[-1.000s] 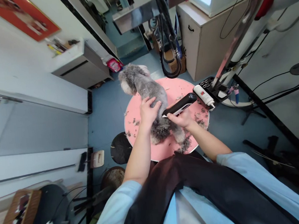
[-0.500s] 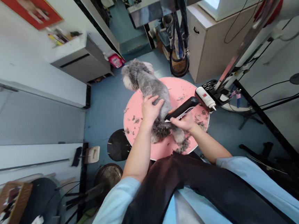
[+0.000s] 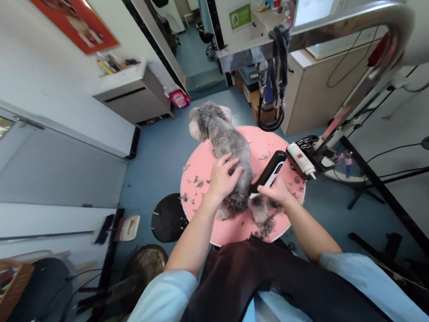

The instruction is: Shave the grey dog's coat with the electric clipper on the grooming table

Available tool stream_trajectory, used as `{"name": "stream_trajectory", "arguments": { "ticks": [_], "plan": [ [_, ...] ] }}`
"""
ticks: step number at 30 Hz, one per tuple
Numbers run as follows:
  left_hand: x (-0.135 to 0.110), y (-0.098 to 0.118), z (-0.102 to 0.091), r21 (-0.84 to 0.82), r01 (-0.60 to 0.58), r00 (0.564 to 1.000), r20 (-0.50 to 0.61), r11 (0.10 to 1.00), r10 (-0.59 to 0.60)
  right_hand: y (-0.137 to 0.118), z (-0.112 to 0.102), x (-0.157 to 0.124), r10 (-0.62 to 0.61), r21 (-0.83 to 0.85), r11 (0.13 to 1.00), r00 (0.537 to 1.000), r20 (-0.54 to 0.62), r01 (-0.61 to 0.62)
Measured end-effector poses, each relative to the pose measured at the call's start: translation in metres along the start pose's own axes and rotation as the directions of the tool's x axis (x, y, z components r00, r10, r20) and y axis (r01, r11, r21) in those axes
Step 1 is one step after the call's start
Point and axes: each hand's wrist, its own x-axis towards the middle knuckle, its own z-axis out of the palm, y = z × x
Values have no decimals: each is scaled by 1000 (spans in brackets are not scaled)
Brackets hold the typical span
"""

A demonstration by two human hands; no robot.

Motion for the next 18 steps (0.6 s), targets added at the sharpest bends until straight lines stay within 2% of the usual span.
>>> {"name": "stream_trajectory", "arguments": {
  "ticks": [2, 4, 7, 9, 11, 14, 18],
  "plan": [
    [5, -2, -9, -18, -85, 995, 57, 996, 85, 12, -10, -5, 73, 72, 995, 997, -15, -72],
    [22, -7, -16, -19, -127, 985, 119, 992, 129, 24, -18, -13, 120, 165, 981, 984, -131, -97],
    [64, -19, -18, 0, -104, 968, 228, 995, 101, 35, -25, -28, 185, 259, 959, 950, -251, -119],
    [90, -28, -15, -6, -89, 955, 285, 996, 87, 35, -28, -37, 224, 266, 952, 934, -279, -149],
    [108, -34, -10, -21, -91, 950, 297, 996, 93, 31, -29, -45, 262, 254, 948, 921, -287, -190],
    [119, -38, -4, -41, -91, 956, 276, 995, 99, 20, -30, -52, 310, 257, 937, 900, -307, -235],
    [119, -39, -1, -47, -100, 959, 262, 994, 109, 3, -29, -50, 324, 276, 933, 870, -372, -230]
  ]
}}
